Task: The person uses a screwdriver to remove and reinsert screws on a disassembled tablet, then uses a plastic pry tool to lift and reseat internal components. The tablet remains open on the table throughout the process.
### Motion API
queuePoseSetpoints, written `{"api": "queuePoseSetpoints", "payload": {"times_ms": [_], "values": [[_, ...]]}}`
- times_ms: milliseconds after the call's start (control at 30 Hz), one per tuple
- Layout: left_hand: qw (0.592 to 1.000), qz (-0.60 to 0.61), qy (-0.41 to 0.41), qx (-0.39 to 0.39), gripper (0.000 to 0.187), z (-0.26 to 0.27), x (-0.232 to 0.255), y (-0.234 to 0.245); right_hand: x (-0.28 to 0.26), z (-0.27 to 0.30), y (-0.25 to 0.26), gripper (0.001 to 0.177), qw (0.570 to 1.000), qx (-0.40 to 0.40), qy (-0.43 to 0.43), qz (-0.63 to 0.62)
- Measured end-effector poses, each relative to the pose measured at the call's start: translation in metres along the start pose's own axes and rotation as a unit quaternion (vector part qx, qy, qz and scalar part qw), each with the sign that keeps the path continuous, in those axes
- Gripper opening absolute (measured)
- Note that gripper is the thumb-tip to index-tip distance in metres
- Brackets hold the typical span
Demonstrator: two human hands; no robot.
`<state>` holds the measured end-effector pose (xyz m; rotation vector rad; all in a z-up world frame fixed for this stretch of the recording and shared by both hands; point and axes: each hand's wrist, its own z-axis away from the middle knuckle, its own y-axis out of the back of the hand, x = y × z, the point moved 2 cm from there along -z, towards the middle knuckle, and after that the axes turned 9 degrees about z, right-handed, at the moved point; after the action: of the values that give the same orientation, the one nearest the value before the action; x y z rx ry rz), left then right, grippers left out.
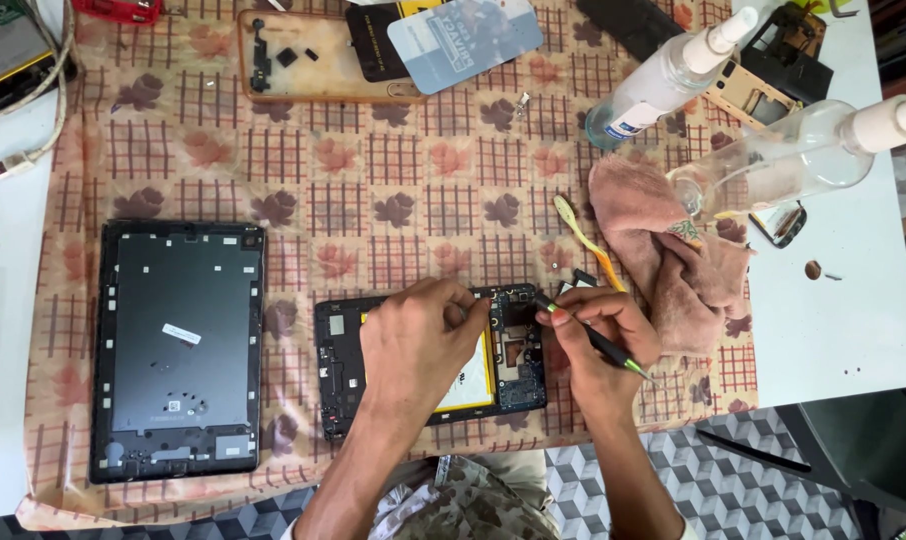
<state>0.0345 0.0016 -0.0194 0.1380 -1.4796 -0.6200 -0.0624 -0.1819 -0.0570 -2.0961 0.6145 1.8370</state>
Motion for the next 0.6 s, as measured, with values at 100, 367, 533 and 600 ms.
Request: {"api": "queuePoseSetpoints", "payload": {"times_ms": [100,367,533,600], "values": [[0.999,0.023,-0.024,0.005,0.018,0.002,0.001,0.002,-0.001,0.003,0.000,0.018,0.999,0.010,0.032,-0.032],[0.995,0.024,-0.088,-0.041,0.016,0.008,-0.002,0.002,0.017,0.008,0.010,0.022,0.995,-0.002,0.100,-0.013],[0.984,-0.008,-0.175,-0.015,0.008,0.017,0.000,0.001,0.009,0.002,0.000,0.016,0.960,-0.032,0.115,0.253],[0.982,-0.018,-0.189,-0.010,0.007,0.020,-0.001,-0.001,-0.006,0.008,-0.008,0.016,0.921,-0.089,0.143,0.352]]}}
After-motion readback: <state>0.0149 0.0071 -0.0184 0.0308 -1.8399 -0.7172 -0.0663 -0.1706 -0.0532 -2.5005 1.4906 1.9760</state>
